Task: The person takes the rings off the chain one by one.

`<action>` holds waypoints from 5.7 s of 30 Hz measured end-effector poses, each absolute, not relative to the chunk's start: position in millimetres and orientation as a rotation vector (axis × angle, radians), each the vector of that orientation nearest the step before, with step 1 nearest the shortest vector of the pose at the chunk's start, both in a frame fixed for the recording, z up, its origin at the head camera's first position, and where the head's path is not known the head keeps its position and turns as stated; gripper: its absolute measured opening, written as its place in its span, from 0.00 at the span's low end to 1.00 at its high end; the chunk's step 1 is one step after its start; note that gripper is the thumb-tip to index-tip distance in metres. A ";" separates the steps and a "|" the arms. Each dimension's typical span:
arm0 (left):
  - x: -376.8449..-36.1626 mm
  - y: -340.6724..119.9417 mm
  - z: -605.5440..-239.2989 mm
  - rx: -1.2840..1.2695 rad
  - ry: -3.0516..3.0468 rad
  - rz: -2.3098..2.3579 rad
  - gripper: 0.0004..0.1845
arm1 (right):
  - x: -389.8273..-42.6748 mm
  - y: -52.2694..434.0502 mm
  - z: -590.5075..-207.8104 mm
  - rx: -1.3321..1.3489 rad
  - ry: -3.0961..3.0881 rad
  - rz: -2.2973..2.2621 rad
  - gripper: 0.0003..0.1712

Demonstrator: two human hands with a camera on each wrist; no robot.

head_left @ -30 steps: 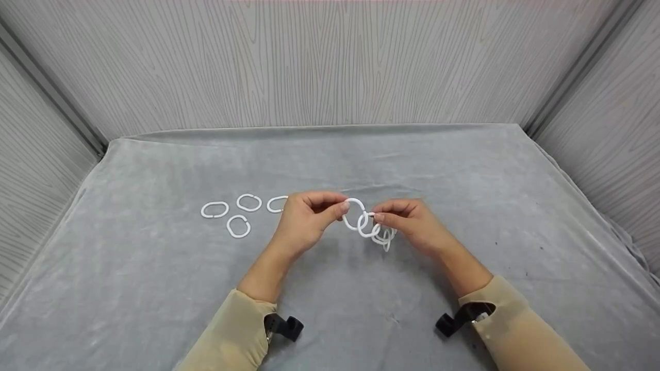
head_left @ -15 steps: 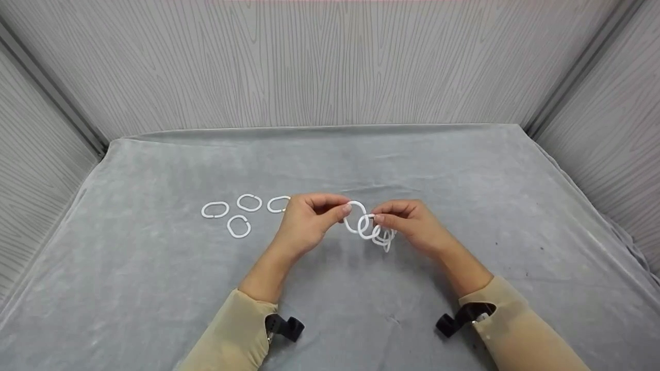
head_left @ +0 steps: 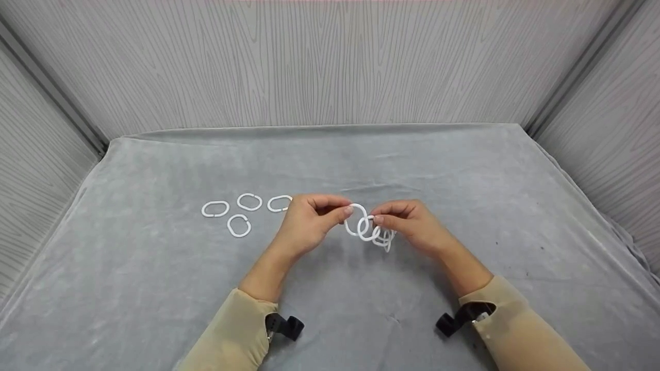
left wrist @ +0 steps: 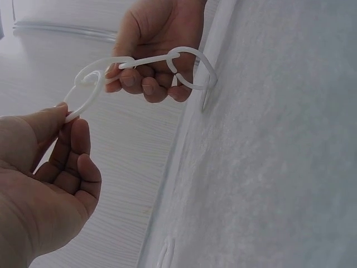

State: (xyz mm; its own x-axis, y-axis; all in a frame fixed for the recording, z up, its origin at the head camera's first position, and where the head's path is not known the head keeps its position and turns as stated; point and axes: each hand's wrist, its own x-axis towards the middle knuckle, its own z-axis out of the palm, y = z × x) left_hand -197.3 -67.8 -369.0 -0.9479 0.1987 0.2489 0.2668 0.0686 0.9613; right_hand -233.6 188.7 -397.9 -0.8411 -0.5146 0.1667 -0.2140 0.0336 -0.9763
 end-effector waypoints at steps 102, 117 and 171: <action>-195.8 -68.1 -370.0 -0.557 -2.358 -1.871 0.05 | -231.2 189.2 -397.7 -0.789 2.044 -1.827 0.12; -196.0 -68.8 -368.6 -0.600 -2.345 -1.795 0.05 | -231.5 188.7 -395.9 -0.790 2.058 -1.802 0.13; -196.2 -79.9 -357.9 -0.534 -2.259 -1.814 0.05 | -231.3 187.9 -397.4 -0.758 2.110 -1.795 0.11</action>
